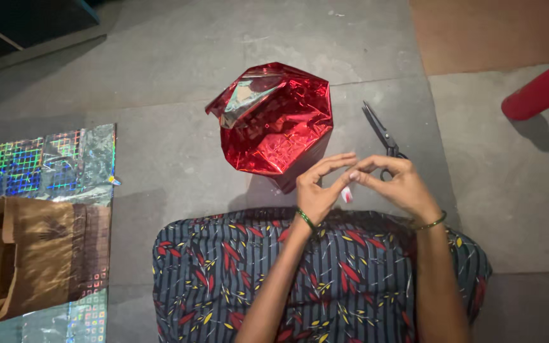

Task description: The person wraps a rectangular box with red metallic wrapping paper. They fold the paper around the box, use scissors to cut the paper, and secure the folds with clear adhesive tape.

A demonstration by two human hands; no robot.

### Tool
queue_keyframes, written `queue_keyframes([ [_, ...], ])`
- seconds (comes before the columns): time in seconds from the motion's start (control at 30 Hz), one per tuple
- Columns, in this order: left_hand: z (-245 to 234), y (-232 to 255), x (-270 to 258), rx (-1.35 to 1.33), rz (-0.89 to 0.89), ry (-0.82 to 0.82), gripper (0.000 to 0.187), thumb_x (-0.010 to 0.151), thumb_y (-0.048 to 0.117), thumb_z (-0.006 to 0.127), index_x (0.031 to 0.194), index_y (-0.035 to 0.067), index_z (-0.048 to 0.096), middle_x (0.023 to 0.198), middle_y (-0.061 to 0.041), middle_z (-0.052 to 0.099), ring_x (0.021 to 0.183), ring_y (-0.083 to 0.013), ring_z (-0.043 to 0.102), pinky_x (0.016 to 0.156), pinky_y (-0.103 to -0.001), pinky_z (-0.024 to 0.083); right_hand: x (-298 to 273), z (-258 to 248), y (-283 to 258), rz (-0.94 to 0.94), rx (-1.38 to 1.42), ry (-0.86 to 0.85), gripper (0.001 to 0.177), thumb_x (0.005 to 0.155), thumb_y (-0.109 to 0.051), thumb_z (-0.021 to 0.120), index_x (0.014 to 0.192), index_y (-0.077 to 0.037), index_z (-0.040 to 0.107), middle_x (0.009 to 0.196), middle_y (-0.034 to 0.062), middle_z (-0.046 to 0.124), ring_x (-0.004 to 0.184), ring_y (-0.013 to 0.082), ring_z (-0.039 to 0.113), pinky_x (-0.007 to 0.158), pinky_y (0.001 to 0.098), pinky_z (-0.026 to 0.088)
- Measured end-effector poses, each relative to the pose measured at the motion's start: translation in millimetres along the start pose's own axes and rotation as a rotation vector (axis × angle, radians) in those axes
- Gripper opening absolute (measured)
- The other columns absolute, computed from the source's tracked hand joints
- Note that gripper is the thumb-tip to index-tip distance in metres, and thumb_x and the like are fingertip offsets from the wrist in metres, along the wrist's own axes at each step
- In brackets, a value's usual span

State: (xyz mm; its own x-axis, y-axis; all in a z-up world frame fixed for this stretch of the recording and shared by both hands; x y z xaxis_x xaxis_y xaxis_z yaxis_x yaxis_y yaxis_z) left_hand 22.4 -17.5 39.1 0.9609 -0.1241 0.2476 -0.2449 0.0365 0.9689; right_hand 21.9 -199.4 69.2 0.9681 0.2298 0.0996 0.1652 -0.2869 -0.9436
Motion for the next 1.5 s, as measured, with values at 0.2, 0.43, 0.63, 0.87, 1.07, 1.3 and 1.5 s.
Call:
queue_keyframes([
  [0.2,0.1,17.4,1.2,0.006,0.015,0.041,0.013,0.091,0.01,0.077,0.104,0.005,0.079,0.123,-0.009,0.075,0.114,-0.0172,0.07,0.099,-0.031,0.053,0.6,1.9,5.6,0.095,0.124,-0.098,0.023,0.091,-0.016,0.075,0.109,-0.001,0.075,0.103,0.0046,0.076,0.1,0.0112,0.069,0.092,0.0296,0.054],
  [0.43,-5.2,23.4,3.9,0.077,0.022,0.051,0.013,0.088,0.009,0.08,0.102,0.007,0.08,0.122,-0.008,0.076,0.111,-0.0187,0.07,0.095,-0.031,0.054,7.7,-14.4,88.1,0.444,0.65,0.052,0.045,0.096,-0.03,0.068,0.134,-0.006,0.065,0.116,0.0116,0.076,0.079,0.0121,0.06,0.093,0.0364,0.059],
  [0.63,-14.7,35.7,8.5,0.113,0.139,-0.065,0.028,0.082,0.004,0.083,0.109,0.007,0.078,0.123,-0.008,0.074,0.116,-0.0185,0.069,0.103,-0.032,0.052,5.6,-36.7,225.7,0.572,-0.759,0.285,0.046,0.08,-0.032,0.084,0.109,0.001,0.074,0.109,0.026,0.074,0.1,0.0396,0.072,0.091,0.0462,0.056],
  [0.87,-13.9,19.4,10.3,-0.017,0.049,-0.114,0.037,0.08,-0.004,0.081,0.115,0.006,0.076,0.116,-0.006,0.075,0.107,-0.0138,0.073,0.098,-0.029,0.057,13.6,-34.0,283.8,0.487,-1.108,0.226,0.033,0.075,-0.024,0.082,0.1,-0.002,0.077,0.105,0.0232,0.076,0.1,0.0395,0.073,0.089,0.0484,0.058],
  [1.07,-14.2,-3.9,5.7,-0.292,-0.036,-0.126,0.036,0.084,-0.01,0.078,0.118,0.0,0.072,0.126,-0.01,0.065,0.096,-0.0143,0.071,0.069,-0.028,0.058,5.9,-72.9,222.1,0.689,-0.727,0.082,0.043,0.087,-0.041,0.078,0.112,-0.006,0.076,0.101,0.0219,0.081,0.095,0.0335,0.075,0.086,0.0447,0.056],
  [1.3,-27.6,-7.0,0.8,-0.448,-0.107,-0.237,0.045,0.084,-0.011,0.079,0.126,-0.001,0.067,0.136,-0.012,0.057,0.096,-0.0153,0.073,0.079,-0.028,0.062,-100.6,-128.4,55.8,0.343,-0.625,0.116,0.06,0.068,-0.047,0.088,0.104,-0.004,0.067,0.083,0.0119,0.063,0.077,0.0189,0.06,0.07,0.0389,0.049],
  [1.5,-33.1,6.1,4.4,-0.394,-0.111,-0.334,0.05,0.08,-0.009,0.081,0.127,0.001,0.067,0.144,-0.01,0.053,0.097,-0.0139,0.072,0.085,-0.028,0.061,-119.9,-119.1,10.2,0.56,-0.815,-0.119,0.067,0.056,-0.056,0.094,0.097,-0.009,0.067,0.073,0.0073,0.059,0.066,0.0233,0.06,0.063,0.0411,0.048],
])
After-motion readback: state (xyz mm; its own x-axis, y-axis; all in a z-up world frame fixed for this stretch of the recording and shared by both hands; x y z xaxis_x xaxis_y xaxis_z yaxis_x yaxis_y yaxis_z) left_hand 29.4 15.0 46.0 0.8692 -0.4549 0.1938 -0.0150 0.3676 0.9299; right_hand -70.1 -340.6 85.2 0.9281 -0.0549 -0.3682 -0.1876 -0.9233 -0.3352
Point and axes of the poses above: each hand's wrist, its own x-axis towards the middle knuckle, its own z-axis out of the palm, y = z × x, the point moved 3 cm from there along x, towards the middle knuckle
